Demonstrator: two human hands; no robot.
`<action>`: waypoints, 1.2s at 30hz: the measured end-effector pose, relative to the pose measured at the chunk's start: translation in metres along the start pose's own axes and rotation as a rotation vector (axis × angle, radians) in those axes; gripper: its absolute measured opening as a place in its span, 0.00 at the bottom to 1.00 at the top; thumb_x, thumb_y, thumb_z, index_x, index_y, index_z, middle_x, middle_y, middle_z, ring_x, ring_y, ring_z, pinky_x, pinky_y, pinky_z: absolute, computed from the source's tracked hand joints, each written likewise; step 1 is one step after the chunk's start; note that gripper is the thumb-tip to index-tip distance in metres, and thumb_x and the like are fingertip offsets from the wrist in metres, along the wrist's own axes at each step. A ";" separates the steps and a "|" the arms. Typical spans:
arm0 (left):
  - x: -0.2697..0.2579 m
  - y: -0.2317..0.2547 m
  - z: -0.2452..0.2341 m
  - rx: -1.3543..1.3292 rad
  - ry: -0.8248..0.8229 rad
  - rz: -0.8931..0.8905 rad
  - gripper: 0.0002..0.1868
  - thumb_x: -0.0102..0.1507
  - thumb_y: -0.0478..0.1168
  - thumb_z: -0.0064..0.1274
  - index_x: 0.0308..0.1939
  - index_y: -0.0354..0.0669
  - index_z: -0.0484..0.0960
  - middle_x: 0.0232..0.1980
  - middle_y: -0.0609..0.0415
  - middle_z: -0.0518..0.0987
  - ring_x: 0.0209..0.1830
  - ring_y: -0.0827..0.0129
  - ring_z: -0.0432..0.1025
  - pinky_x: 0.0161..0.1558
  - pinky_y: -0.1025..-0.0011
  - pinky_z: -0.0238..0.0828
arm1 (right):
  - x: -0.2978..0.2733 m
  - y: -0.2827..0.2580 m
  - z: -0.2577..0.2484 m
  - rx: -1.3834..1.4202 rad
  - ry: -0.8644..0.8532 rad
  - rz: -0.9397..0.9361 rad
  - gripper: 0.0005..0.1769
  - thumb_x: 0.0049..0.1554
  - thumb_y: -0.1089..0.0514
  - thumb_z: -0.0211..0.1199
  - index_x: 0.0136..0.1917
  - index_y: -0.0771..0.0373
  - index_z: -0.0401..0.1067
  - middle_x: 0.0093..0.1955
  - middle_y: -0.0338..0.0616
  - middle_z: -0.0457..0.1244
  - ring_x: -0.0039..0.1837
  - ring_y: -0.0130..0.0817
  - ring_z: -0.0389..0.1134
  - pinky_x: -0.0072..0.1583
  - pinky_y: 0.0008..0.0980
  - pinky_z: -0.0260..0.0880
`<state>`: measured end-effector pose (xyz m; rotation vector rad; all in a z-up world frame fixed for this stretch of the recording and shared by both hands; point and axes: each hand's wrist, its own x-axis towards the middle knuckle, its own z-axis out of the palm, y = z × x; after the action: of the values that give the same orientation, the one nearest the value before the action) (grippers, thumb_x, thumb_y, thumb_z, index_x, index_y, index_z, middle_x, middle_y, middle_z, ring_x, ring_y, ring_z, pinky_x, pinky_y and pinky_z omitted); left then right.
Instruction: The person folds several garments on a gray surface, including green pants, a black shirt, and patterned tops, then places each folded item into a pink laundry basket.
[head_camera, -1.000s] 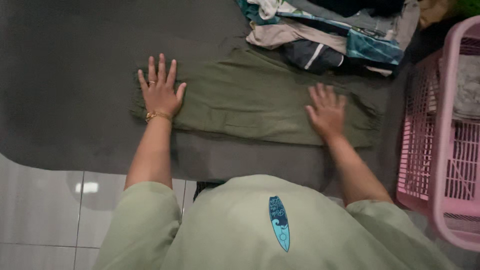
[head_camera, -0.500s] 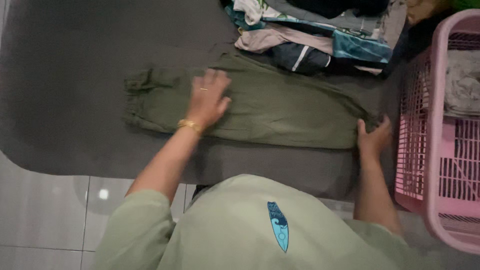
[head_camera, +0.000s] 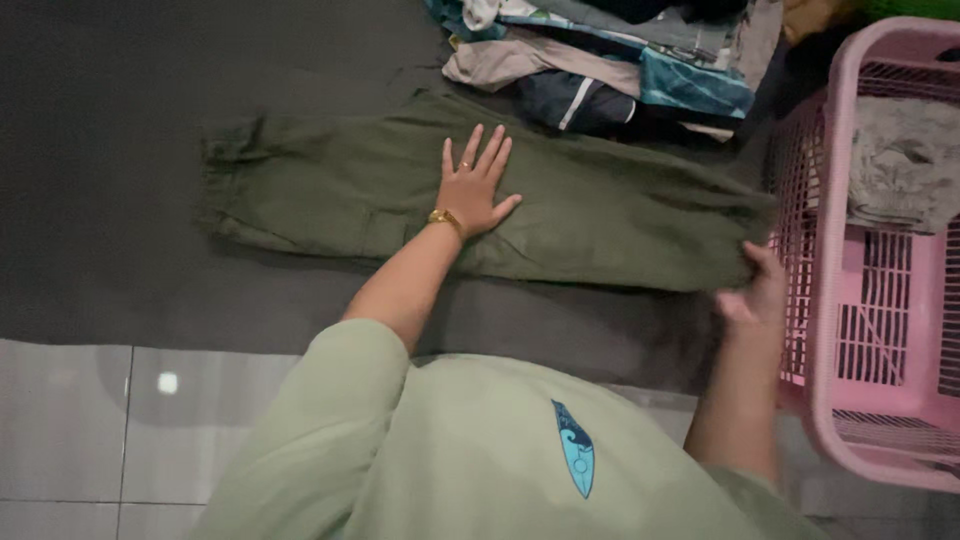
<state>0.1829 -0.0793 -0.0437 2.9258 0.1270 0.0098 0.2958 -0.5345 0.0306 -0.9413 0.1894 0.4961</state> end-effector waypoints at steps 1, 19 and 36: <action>0.000 -0.001 0.004 -0.009 0.016 0.008 0.50 0.67 0.69 0.48 0.84 0.50 0.50 0.87 0.58 0.44 0.87 0.55 0.36 0.79 0.36 0.33 | -0.010 -0.010 0.026 0.015 0.044 -0.017 0.29 0.57 0.61 0.62 0.72 0.66 0.69 0.71 0.52 0.66 0.70 0.49 0.70 0.71 0.49 0.75; -0.161 0.033 -0.027 -0.484 -0.479 -0.148 0.23 0.70 0.40 0.41 0.69 0.45 0.77 0.71 0.42 0.78 0.68 0.50 0.73 0.67 0.55 0.68 | 0.015 0.330 0.502 -1.142 -0.647 -0.001 0.66 0.59 0.41 0.68 0.84 0.76 0.25 0.51 0.55 0.68 0.51 0.39 0.70 0.51 0.40 0.75; -0.111 -0.161 -0.075 -0.124 0.131 0.051 0.21 0.74 0.58 0.48 0.64 0.54 0.77 0.71 0.59 0.71 0.75 0.64 0.64 0.76 0.57 0.66 | 0.041 0.330 0.310 -1.250 -0.942 -0.405 0.20 0.70 0.62 0.49 0.74 0.52 0.66 0.65 0.46 0.63 0.67 0.38 0.67 0.70 0.33 0.66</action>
<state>0.0578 0.0834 -0.0045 2.8027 0.0692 0.2098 0.1534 -0.1094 -0.0431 -1.7671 -1.2822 0.6181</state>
